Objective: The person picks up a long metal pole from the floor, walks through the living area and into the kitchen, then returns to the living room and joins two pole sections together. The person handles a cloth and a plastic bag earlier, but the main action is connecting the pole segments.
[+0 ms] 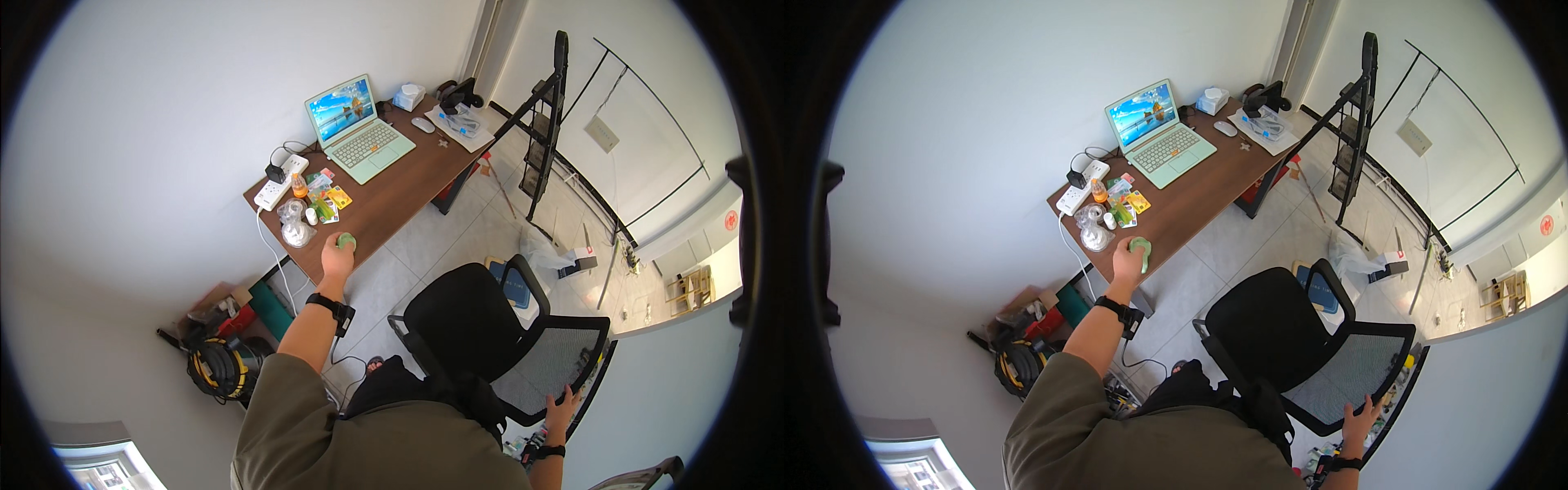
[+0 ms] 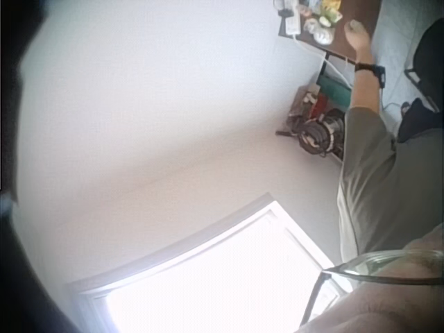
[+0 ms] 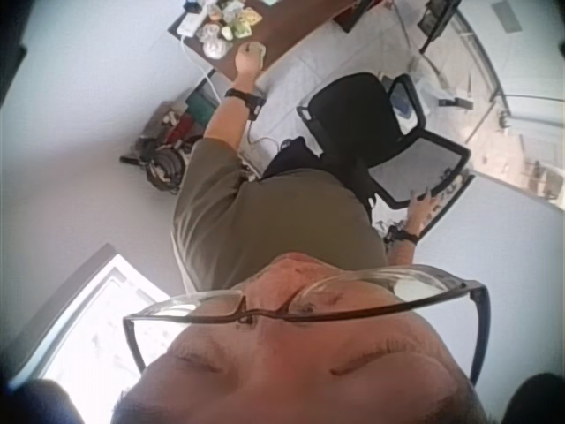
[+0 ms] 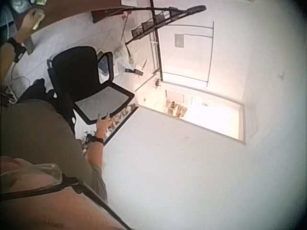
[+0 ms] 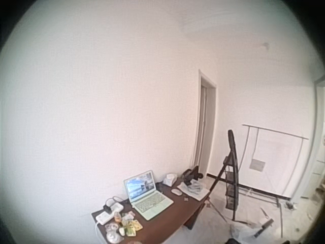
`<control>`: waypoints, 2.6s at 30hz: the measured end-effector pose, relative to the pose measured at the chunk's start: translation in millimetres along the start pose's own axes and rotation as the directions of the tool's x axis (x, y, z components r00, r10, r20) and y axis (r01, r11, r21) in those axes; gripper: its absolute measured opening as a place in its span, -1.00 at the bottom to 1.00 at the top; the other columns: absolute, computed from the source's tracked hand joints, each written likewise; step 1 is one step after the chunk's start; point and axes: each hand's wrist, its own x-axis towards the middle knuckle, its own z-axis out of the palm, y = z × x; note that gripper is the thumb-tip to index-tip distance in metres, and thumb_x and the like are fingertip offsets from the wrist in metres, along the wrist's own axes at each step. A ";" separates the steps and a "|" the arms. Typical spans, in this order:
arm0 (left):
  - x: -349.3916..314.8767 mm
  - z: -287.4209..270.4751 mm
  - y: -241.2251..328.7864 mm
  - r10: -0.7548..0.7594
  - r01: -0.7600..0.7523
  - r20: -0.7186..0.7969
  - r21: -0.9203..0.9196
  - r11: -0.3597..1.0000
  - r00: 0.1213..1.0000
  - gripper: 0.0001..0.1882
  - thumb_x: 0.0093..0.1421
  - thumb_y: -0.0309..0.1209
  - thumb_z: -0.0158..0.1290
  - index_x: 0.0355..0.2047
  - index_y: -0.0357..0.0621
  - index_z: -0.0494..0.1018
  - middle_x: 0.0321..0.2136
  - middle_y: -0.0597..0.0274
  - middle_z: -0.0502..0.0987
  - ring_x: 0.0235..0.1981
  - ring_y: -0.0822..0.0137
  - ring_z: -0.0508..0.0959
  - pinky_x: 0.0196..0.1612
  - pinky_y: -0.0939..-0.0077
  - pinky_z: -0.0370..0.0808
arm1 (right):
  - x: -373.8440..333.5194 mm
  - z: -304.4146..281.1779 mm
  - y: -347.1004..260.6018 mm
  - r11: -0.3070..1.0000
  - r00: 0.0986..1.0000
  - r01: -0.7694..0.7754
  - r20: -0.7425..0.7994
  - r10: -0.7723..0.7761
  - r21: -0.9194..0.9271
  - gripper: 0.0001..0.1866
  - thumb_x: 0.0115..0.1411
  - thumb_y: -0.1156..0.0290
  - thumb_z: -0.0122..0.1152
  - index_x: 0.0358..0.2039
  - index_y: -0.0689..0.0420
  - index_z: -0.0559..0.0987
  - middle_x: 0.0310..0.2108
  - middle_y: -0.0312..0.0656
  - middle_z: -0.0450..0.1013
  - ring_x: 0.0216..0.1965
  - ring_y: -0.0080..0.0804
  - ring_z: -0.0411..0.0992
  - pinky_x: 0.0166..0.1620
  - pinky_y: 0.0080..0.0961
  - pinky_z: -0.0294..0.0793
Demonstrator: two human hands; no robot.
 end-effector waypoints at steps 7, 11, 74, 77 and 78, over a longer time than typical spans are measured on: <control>-3.4 -12.7 -38.7 -0.322 0.059 0.289 0.655 0.753 0.901 -0.07 0.00 -0.13 0.09 0.32 0.02 -0.12 0.28 -0.04 -0.01 0.16 -0.17 0.24 0.17 0.10 0.28 | 4.4 16.0 8.2 0.985 1.000 0.001 -0.020 0.002 0.170 -0.34 0.01 0.34 0.22 0.16 0.04 0.27 0.27 0.18 -0.06 0.23 0.18 0.06 0.21 -0.16 0.15; -57.5 -2.6 -111.9 0.024 -0.247 0.363 0.584 0.773 0.932 -0.36 0.00 -0.25 0.11 0.11 -0.06 0.21 0.10 -0.06 0.23 0.06 -0.13 0.33 0.05 0.08 0.37 | 2.8 17.0 7.3 0.977 0.999 0.020 -0.041 -0.011 0.213 -0.36 -0.01 0.42 0.17 0.14 0.07 0.27 0.17 0.19 0.08 0.16 0.16 0.15 0.17 -0.18 0.20; -560.8 402.7 -49.5 -0.363 -0.407 0.883 0.462 0.788 0.299 -0.72 0.12 -0.21 -0.09 -0.45 -0.17 0.48 -0.40 -0.07 0.55 -0.31 -0.07 0.54 -0.28 0.15 0.43 | 293.5 116.4 597.4 0.877 0.813 -0.196 0.573 -0.105 0.438 -0.81 0.07 0.38 0.14 -0.46 0.28 0.53 -0.59 -0.21 0.46 -0.56 -0.42 0.44 -0.49 -0.51 0.43; -554.9 427.0 -40.0 -0.311 -0.470 0.902 0.424 0.774 0.300 -0.72 0.08 -0.22 -0.02 -0.51 -0.19 0.51 -0.45 -0.08 0.55 -0.35 -0.08 0.55 -0.28 0.12 0.44 | 348.4 126.8 605.3 0.837 0.677 -0.343 0.730 -0.093 0.426 -0.57 0.05 0.21 0.18 -0.23 0.34 0.54 -0.52 -0.07 0.54 -0.45 -0.34 0.54 -0.34 -0.46 0.52; -554.2 436.7 -38.3 -0.341 -0.487 0.895 0.444 0.752 0.288 -0.72 0.07 -0.22 -0.01 -0.49 -0.19 0.52 -0.44 -0.08 0.55 -0.34 -0.07 0.55 -0.28 0.12 0.44 | 365.9 122.5 608.0 0.889 0.657 -0.267 0.745 -0.115 0.373 -0.57 0.05 0.21 0.19 -0.20 0.32 0.53 -0.52 -0.07 0.54 -0.45 -0.34 0.54 -0.33 -0.46 0.52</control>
